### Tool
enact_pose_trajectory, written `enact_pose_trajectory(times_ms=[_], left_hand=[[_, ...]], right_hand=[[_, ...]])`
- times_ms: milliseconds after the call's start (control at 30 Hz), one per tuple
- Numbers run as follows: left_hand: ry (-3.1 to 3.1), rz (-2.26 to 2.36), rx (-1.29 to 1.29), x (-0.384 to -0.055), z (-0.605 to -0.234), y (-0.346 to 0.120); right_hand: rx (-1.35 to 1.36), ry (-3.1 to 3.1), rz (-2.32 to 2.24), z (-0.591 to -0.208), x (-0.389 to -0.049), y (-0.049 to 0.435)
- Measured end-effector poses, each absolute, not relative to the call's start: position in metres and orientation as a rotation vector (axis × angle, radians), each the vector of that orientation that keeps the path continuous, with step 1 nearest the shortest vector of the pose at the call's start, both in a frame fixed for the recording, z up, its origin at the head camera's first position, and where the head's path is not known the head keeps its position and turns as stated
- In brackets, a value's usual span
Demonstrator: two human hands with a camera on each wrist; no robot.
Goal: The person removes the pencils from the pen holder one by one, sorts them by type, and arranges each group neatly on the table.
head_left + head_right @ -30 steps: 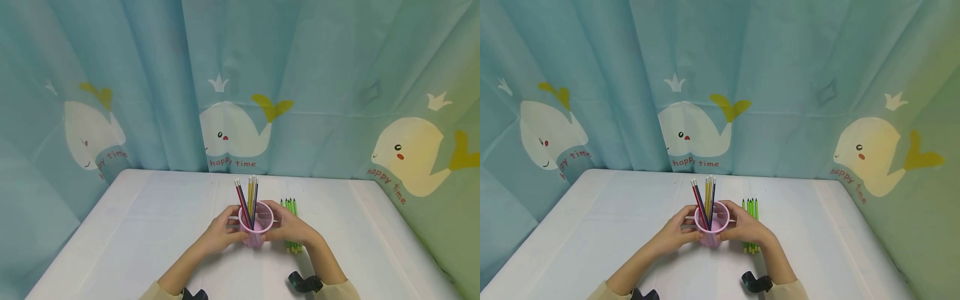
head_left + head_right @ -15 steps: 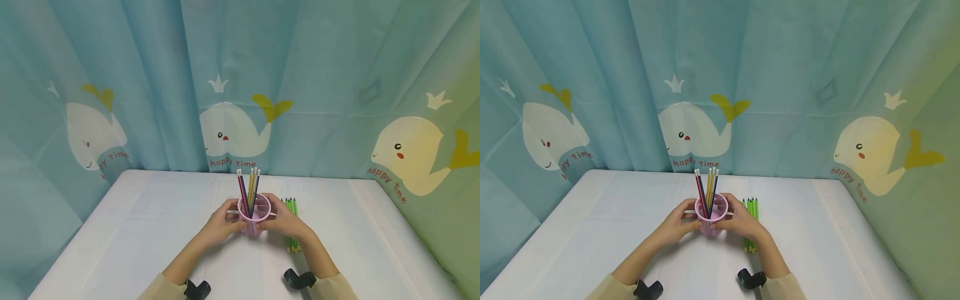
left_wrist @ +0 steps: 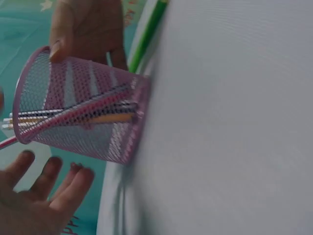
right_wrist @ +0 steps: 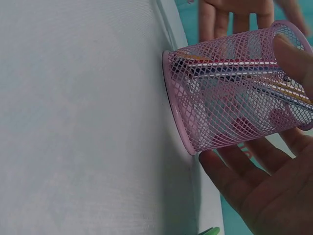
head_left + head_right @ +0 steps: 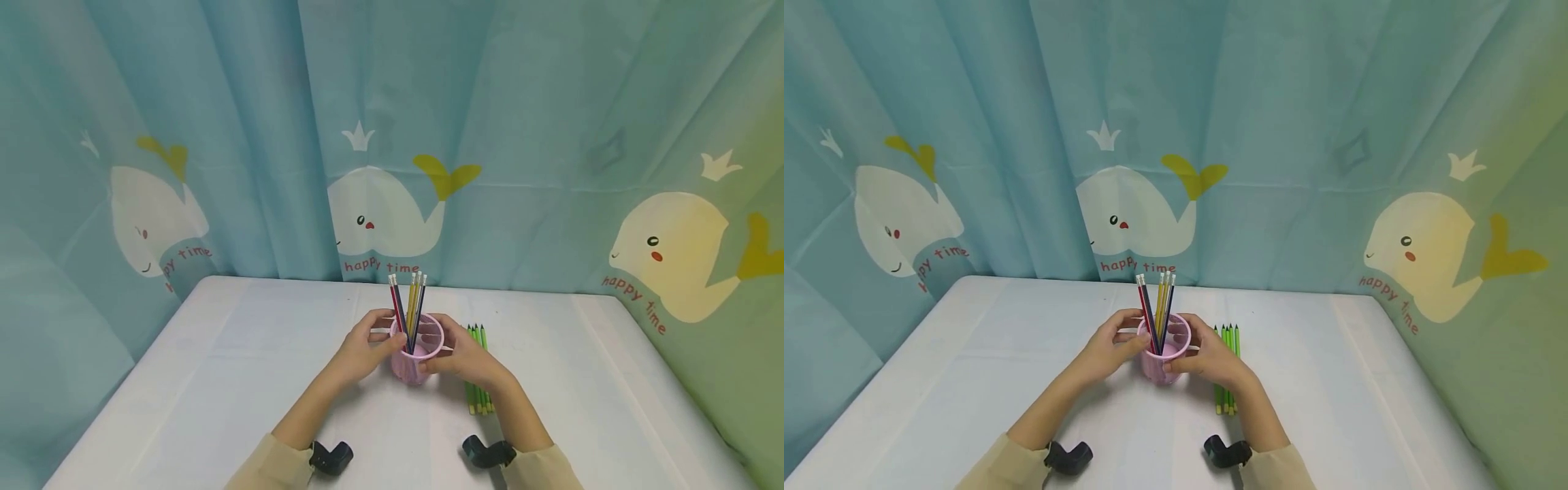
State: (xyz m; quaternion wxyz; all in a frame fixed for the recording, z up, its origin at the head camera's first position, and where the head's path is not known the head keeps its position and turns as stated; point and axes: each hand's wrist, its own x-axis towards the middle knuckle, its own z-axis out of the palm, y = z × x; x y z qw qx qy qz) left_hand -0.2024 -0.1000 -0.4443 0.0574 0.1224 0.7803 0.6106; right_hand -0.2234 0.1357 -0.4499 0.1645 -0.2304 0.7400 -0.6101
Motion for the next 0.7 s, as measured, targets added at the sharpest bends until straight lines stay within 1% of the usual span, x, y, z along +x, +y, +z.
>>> enact_pose_trajectory(times_ms=[167,267,700], left_hand=[[2.418,2.018,0.219,-0.219,-0.438,-0.093],[2.401,2.084,0.193,-0.226,-0.436,-0.089],[2.485,2.092,0.177,-0.225,-0.439,-0.083]], right_hand=[[-0.64,2.131,-1.723,-0.448,-0.222,0.138],[-0.607,2.141,-1.721,-0.445,-0.219,0.14],[-0.605,2.166,-1.695,-0.446,-0.221,0.14]])
